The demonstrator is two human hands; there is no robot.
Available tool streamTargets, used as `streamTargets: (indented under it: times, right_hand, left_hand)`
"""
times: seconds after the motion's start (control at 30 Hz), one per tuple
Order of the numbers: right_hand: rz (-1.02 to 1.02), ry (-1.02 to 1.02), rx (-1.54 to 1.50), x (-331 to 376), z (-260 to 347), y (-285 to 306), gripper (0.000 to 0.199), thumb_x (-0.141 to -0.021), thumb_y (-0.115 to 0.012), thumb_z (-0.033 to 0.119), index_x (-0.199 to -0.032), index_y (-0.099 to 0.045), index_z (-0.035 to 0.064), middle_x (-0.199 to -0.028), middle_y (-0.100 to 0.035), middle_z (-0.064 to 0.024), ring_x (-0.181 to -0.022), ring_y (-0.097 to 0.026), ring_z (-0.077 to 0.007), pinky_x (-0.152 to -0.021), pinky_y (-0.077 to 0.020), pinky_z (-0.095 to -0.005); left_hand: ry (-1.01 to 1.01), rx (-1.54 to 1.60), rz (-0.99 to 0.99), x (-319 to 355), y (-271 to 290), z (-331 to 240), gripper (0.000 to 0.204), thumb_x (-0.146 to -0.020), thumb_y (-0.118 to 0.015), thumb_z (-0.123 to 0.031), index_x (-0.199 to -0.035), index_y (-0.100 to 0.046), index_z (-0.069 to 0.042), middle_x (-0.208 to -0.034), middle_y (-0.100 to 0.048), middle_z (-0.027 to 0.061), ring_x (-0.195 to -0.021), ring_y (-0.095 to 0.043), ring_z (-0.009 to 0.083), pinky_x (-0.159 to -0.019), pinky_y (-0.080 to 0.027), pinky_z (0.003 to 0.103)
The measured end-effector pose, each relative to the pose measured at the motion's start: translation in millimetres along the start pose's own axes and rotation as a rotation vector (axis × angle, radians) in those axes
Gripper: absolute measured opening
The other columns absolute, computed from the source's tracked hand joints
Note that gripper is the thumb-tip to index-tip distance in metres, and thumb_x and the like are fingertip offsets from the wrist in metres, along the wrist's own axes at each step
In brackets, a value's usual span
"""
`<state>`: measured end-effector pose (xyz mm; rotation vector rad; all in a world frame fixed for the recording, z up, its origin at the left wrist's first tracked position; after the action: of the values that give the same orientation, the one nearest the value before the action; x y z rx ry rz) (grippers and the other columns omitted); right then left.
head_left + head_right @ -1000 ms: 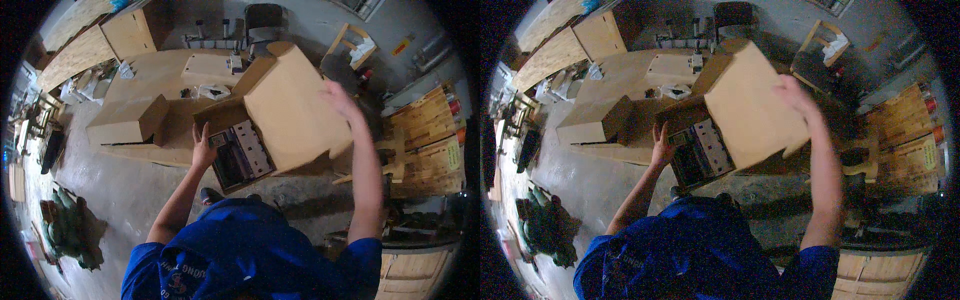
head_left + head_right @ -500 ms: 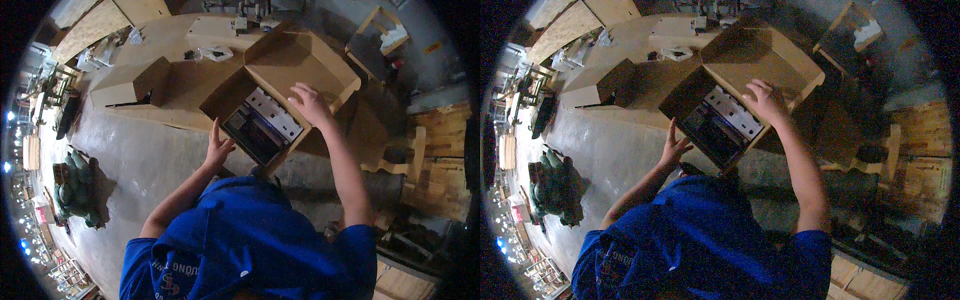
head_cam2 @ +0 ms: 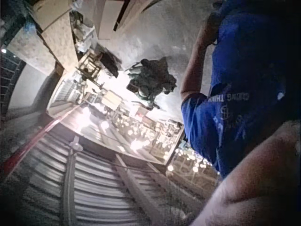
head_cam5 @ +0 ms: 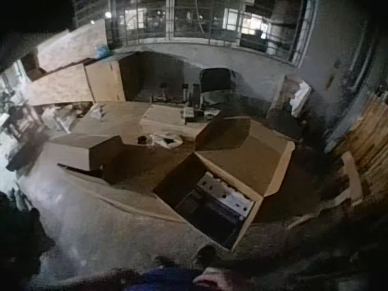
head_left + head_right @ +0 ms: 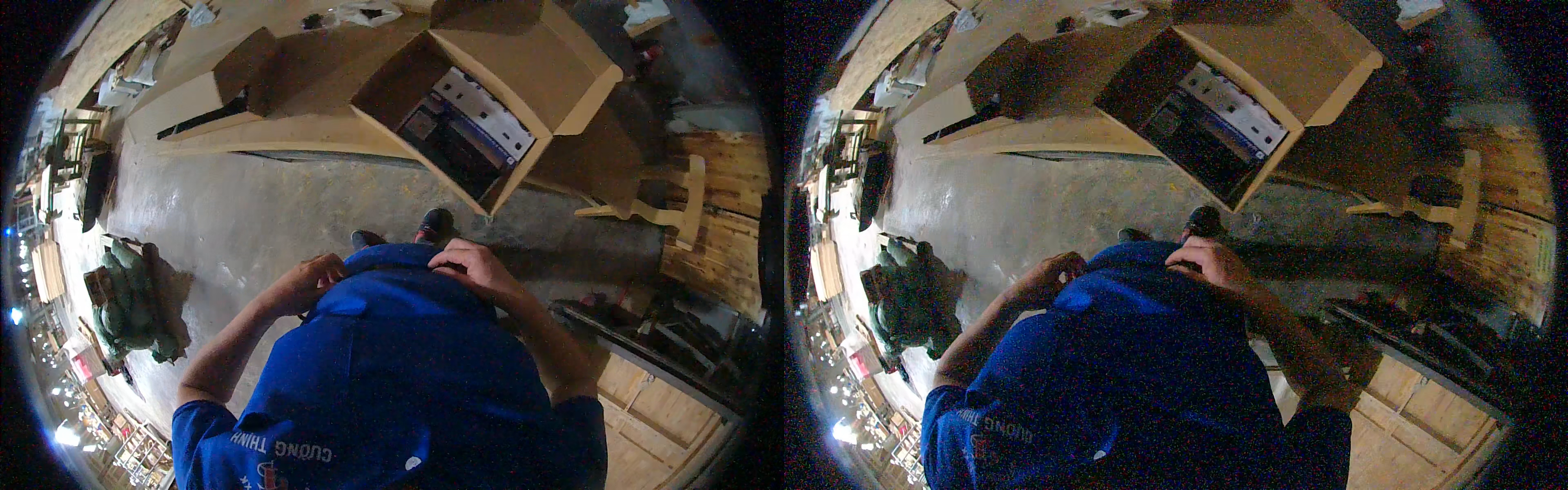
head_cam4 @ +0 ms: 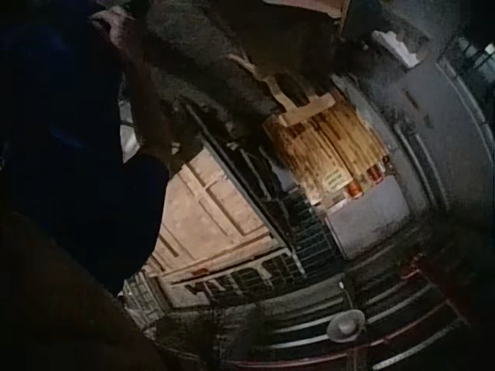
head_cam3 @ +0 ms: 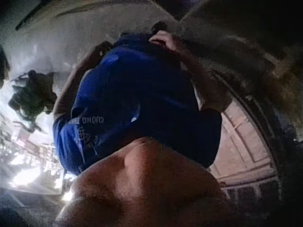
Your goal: The person applies glue to the joints of wooden chair frames using a brush and a small container. They repeatedly pick up frames, apply glue to specific joints, and place the frames back on the table. The person also moves around the workshop and handles cardboard boxes at the end.
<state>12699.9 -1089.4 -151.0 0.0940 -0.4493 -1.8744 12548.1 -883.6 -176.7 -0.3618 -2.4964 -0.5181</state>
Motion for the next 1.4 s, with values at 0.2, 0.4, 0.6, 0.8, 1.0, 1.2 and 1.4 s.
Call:
streamTargets:
  times: [0.2, 0.4, 0.6, 0.8, 1.0, 1.2, 1.4]
  right_hand:
    - [0.191, 0.043, 0.193, -12, 33, -54, 0.020, -0.083, -0.060, 0.024, -0.095, -0.060, 0.0077, -0.084, -0.060, -0.0122, -0.083, -0.060, -0.0311, -0.073, -0.0486, -0.0368]
    - [0.249, -0.051, 0.226, -51, 26, -108, 0.024, -0.083, -0.057, 0.025, -0.096, -0.060, 0.0060, -0.087, -0.061, -0.0152, -0.084, -0.061, -0.0335, -0.072, -0.0483, -0.0393]
    - [0.382, -0.131, 0.174, -80, 56, -139, 0.033, -0.085, -0.057, 0.030, -0.097, -0.058, -0.0016, -0.092, -0.063, -0.0180, -0.088, -0.061, -0.0270, -0.076, -0.0466, -0.0356]
    - [0.655, -0.359, 0.154, -79, 24, -158, 0.039, -0.086, -0.057, 0.037, -0.100, -0.060, 0.0005, -0.094, -0.063, -0.0124, -0.087, -0.058, -0.0194, -0.076, -0.0457, -0.0336]
    - [0.701, -0.257, 0.136, -74, 30, -138, 0.037, -0.087, -0.058, 0.034, -0.101, -0.059, -0.0001, -0.093, -0.063, -0.0091, -0.087, -0.056, -0.0152, -0.077, -0.0452, -0.0310]
    - [0.572, -0.320, -0.084, -60, 24, -125, 0.032, -0.083, -0.064, 0.026, -0.104, -0.060, 0.0017, -0.092, -0.063, -0.0060, -0.084, -0.058, -0.0147, -0.077, -0.0462, -0.0304]
    - [0.405, -0.209, -0.119, -61, 44, -119, 0.036, -0.079, -0.067, 0.026, -0.105, -0.060, 0.0030, -0.093, -0.063, -0.0086, -0.086, -0.059, -0.0173, -0.076, -0.0463, -0.0298]
  left_hand:
    - [-0.061, -0.134, 0.058, 34, 2, 12, 0.024, -0.087, -0.048, -0.018, -0.107, -0.057, -0.008, -0.098, -0.061, 0.0124, -0.089, -0.060, 0.0259, -0.078, -0.048, 0.035]
    - [0.016, -0.335, -0.070, 51, 10, 15, 0.025, -0.089, -0.045, -0.024, -0.107, -0.050, -0.008, -0.095, -0.060, 0.0199, -0.091, -0.059, 0.0381, -0.076, -0.047, 0.046]
    - [-0.056, -0.203, -0.215, 78, 20, 14, 0.026, -0.087, -0.047, -0.025, -0.106, -0.044, -0.008, -0.086, -0.061, 0.0253, -0.079, -0.059, 0.0459, -0.067, -0.045, 0.051]
    - [-0.100, 0.005, -0.192, 54, -1, 50, 0.028, -0.087, -0.051, -0.026, -0.104, -0.047, -0.004, -0.090, -0.062, 0.0234, -0.089, -0.060, 0.0404, -0.074, -0.045, 0.048]
    - [-0.168, -0.014, 0.038, 33, -1, 43, 0.029, -0.084, -0.057, -0.026, -0.094, -0.059, 0.001, -0.099, -0.061, 0.0208, -0.094, -0.059, 0.0323, -0.078, -0.044, 0.041]
    - [-0.338, 0.248, 0.061, 26, -8, 35, 0.028, -0.085, -0.055, -0.022, -0.097, -0.061, 0.004, -0.096, -0.064, 0.0131, -0.089, -0.058, 0.0214, -0.079, -0.045, 0.035]
    - [-0.133, 0.755, 0.199, 39, -2, 8, 0.028, -0.089, -0.053, -0.022, -0.096, -0.063, 0.002, -0.093, -0.065, 0.0083, -0.083, -0.059, 0.0161, -0.075, -0.047, 0.033]
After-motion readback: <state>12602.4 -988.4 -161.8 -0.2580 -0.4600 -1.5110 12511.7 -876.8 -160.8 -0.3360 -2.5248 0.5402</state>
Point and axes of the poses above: each hand's wrist, its own x-axis away from the middle knuckle, its own y-axis out of the back of the hand, z = x × y, the point moved 7 cm from there along -x, towards the middle knuckle
